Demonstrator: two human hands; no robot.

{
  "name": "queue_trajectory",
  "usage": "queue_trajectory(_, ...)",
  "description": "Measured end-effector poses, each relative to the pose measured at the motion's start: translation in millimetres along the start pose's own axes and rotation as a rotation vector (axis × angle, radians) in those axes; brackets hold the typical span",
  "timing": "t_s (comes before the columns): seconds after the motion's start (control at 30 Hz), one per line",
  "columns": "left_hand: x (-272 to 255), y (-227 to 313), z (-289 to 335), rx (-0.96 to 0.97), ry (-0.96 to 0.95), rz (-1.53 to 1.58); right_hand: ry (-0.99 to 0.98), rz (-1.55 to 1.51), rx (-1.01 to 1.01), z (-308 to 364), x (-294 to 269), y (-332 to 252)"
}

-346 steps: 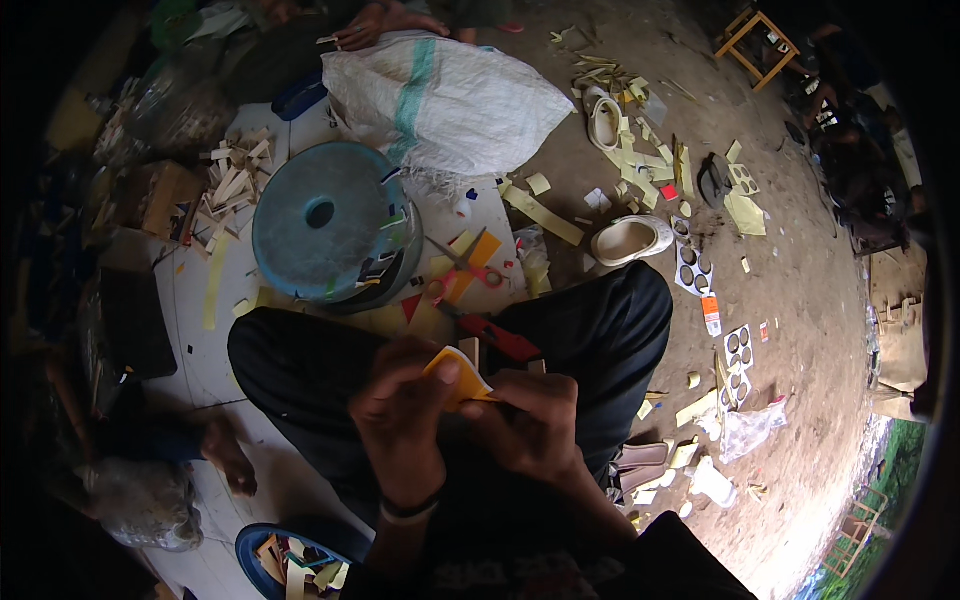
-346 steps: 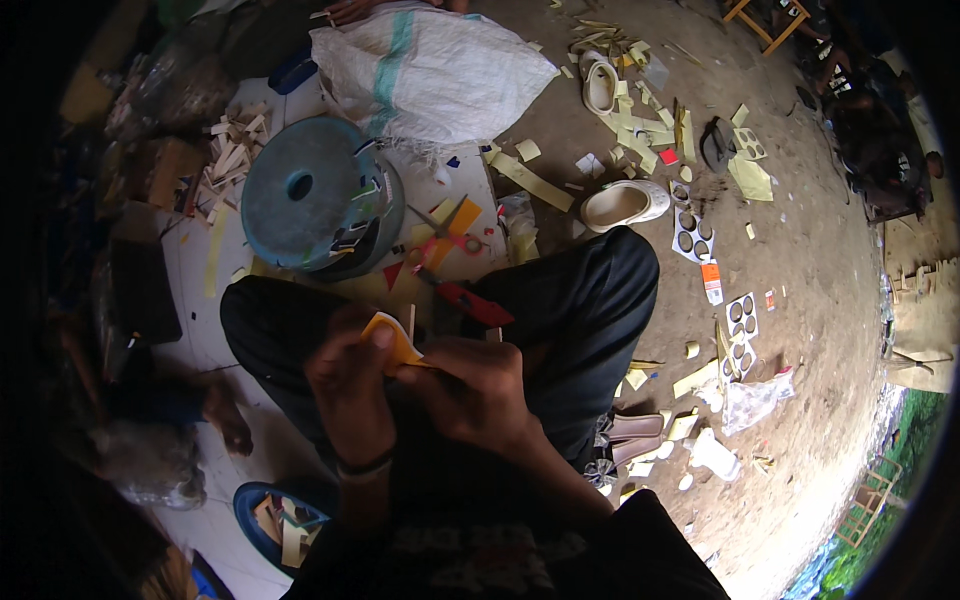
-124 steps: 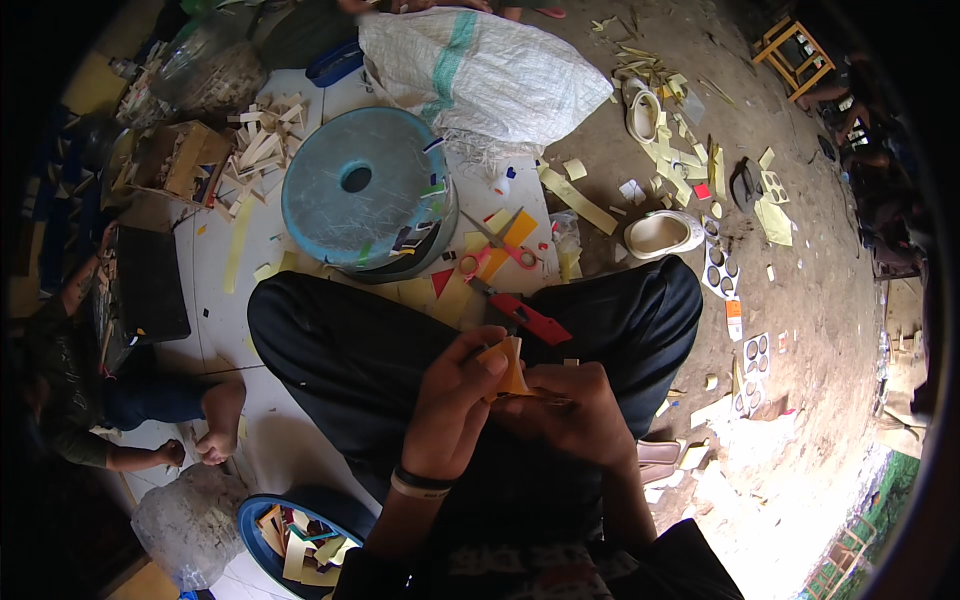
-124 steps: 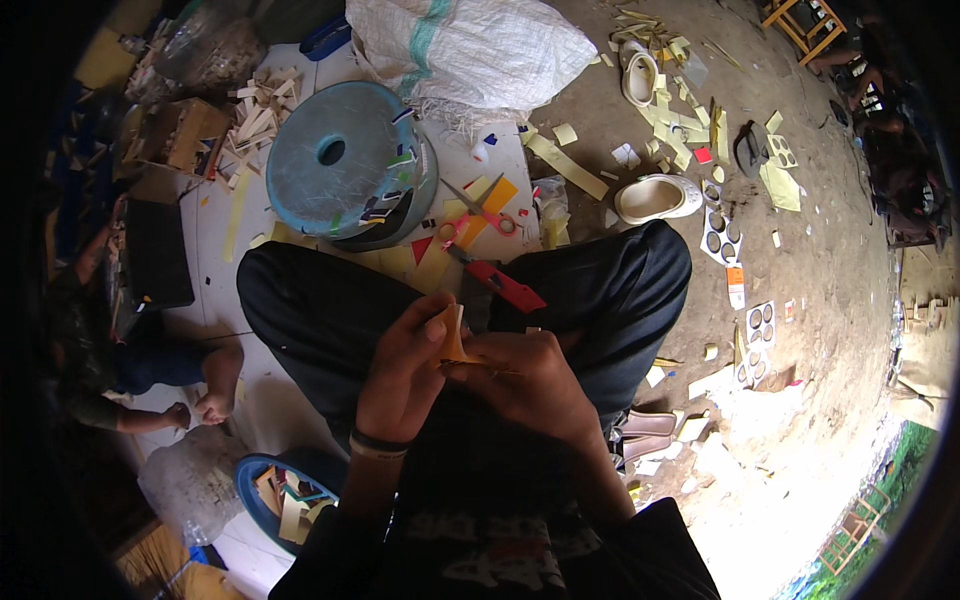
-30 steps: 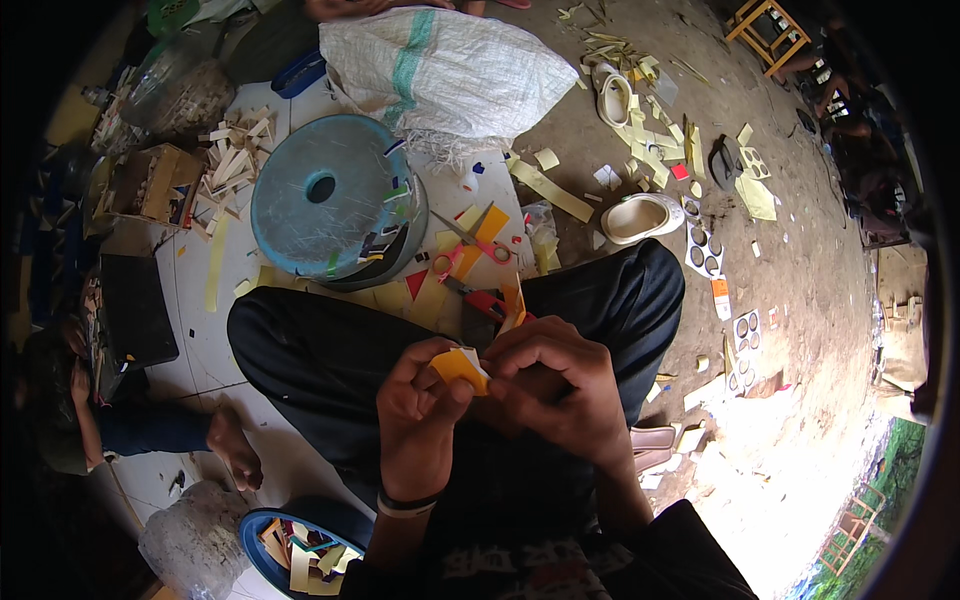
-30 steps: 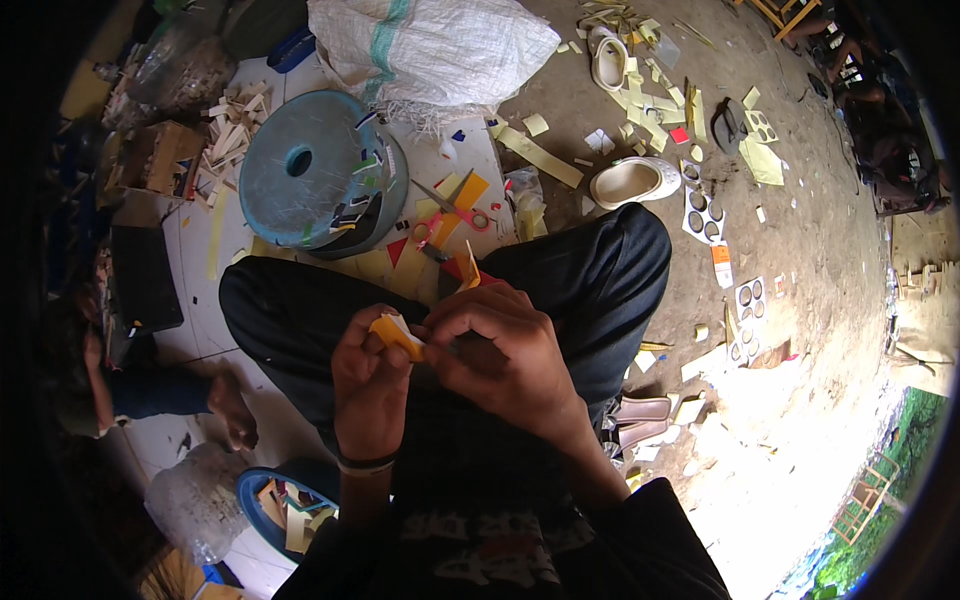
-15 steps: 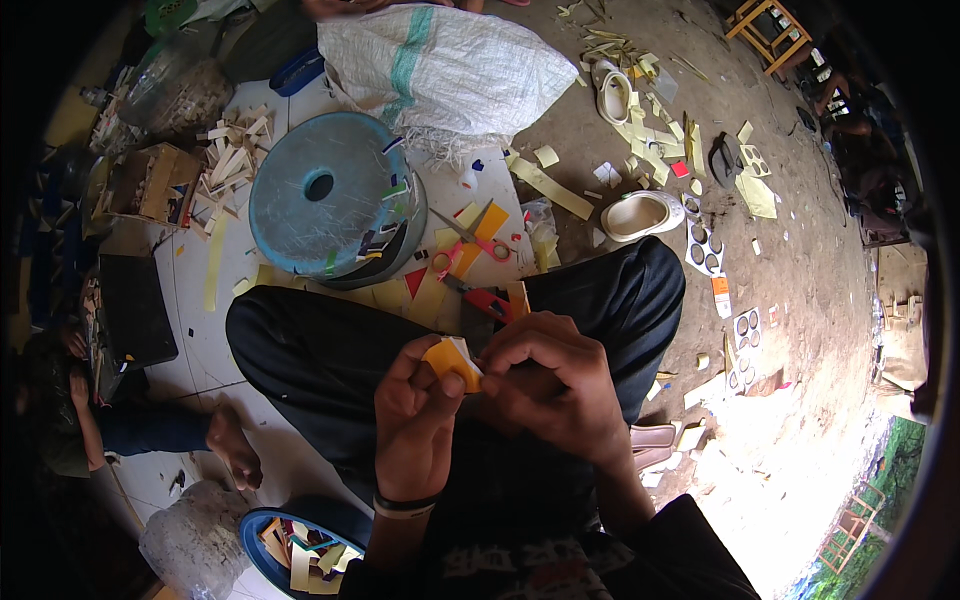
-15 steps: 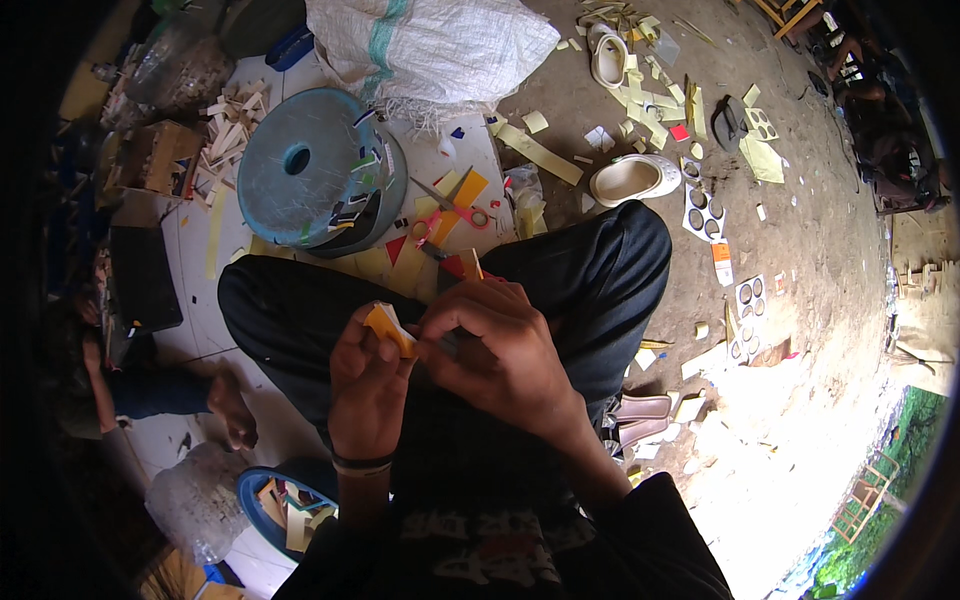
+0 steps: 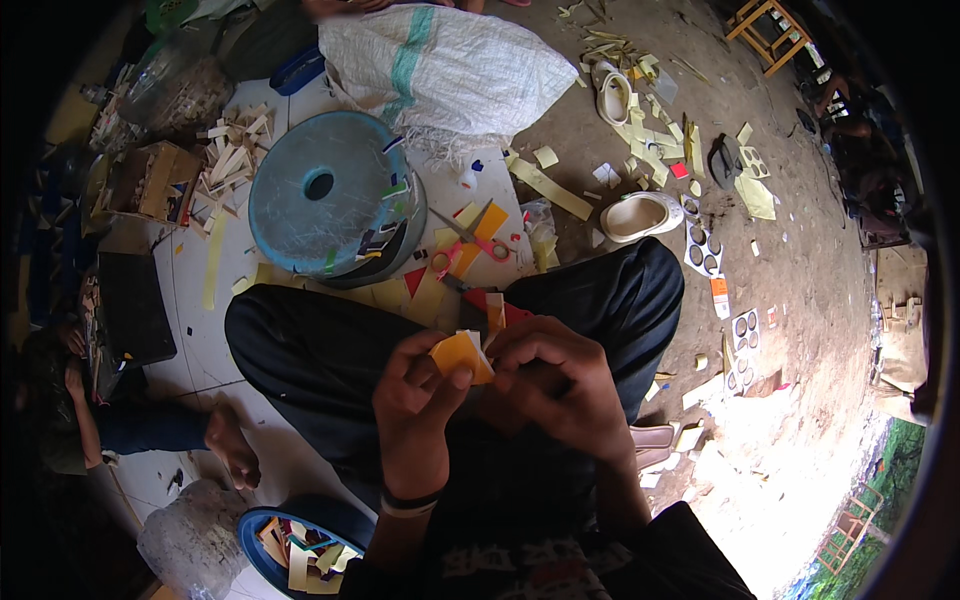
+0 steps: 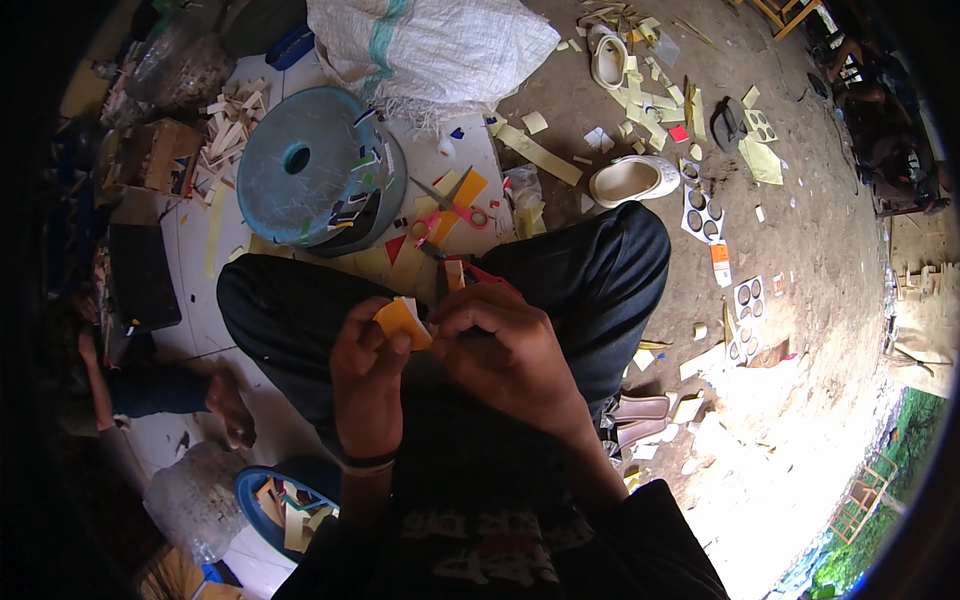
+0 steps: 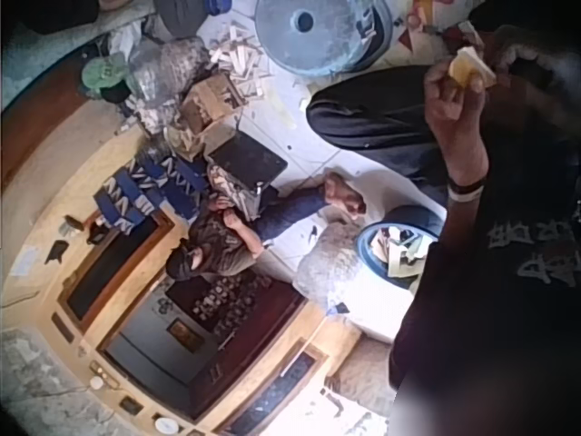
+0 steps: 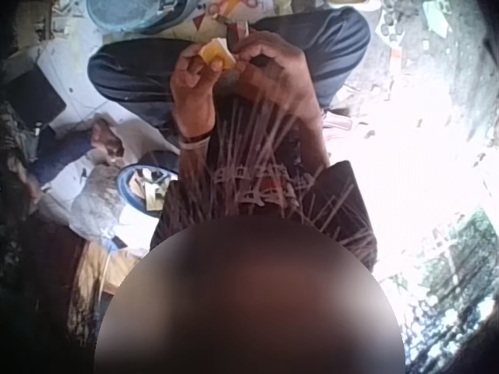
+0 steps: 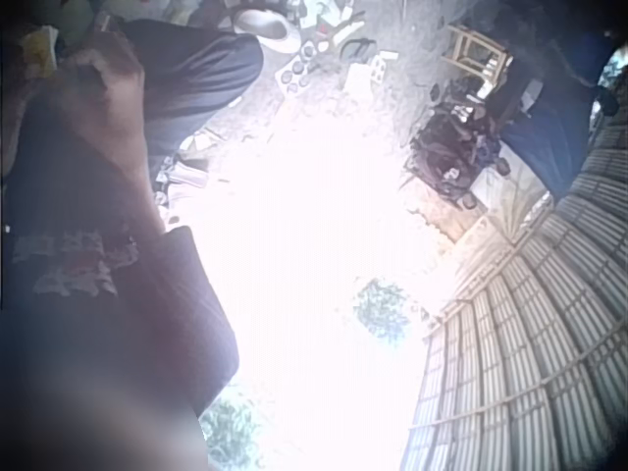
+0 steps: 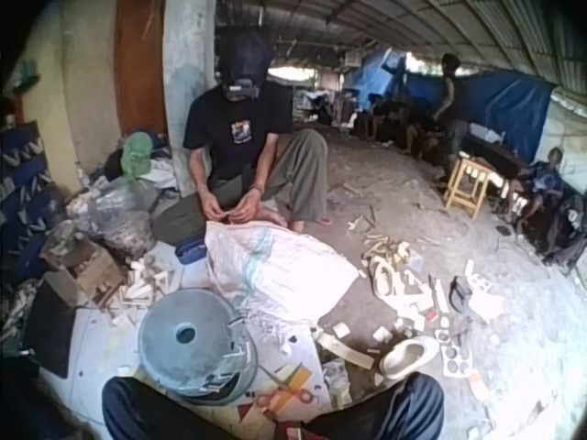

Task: The person sits on the floor and assembles a small paper craft by folding yellow and white paper pieces. They use a red utility knife to trim edges and a pair of pink scissors to cut the paper. The person repeatedly folds and adjusts the paper to form a small structure.

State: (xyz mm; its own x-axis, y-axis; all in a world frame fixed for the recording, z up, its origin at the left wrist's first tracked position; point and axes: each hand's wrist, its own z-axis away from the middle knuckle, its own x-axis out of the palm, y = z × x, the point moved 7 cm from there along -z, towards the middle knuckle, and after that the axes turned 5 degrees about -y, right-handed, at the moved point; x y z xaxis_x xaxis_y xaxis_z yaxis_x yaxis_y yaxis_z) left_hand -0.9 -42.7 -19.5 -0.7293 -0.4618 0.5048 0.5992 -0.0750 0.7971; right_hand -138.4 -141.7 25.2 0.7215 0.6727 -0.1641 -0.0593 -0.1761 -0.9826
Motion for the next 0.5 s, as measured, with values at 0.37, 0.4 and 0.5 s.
queue_trajectory(0.37, -44.1, 19.6, -4.4, 0.182, 0.273, -0.087, 0.221, 0.318, 0.218, -7.6, -32.8, 88.2)
queue_trajectory(0.4, -46.4, 20.5, -4.5, 0.175, 0.267, -0.069, 0.203, 0.380, 0.216, -10.0, -31.0, 100.7)
queue_trajectory(0.5, -50.8, 23.5, -6.9, 0.181, 0.256, -0.031, 0.128, 0.390, 0.208, -21.8, -16.4, 136.9)
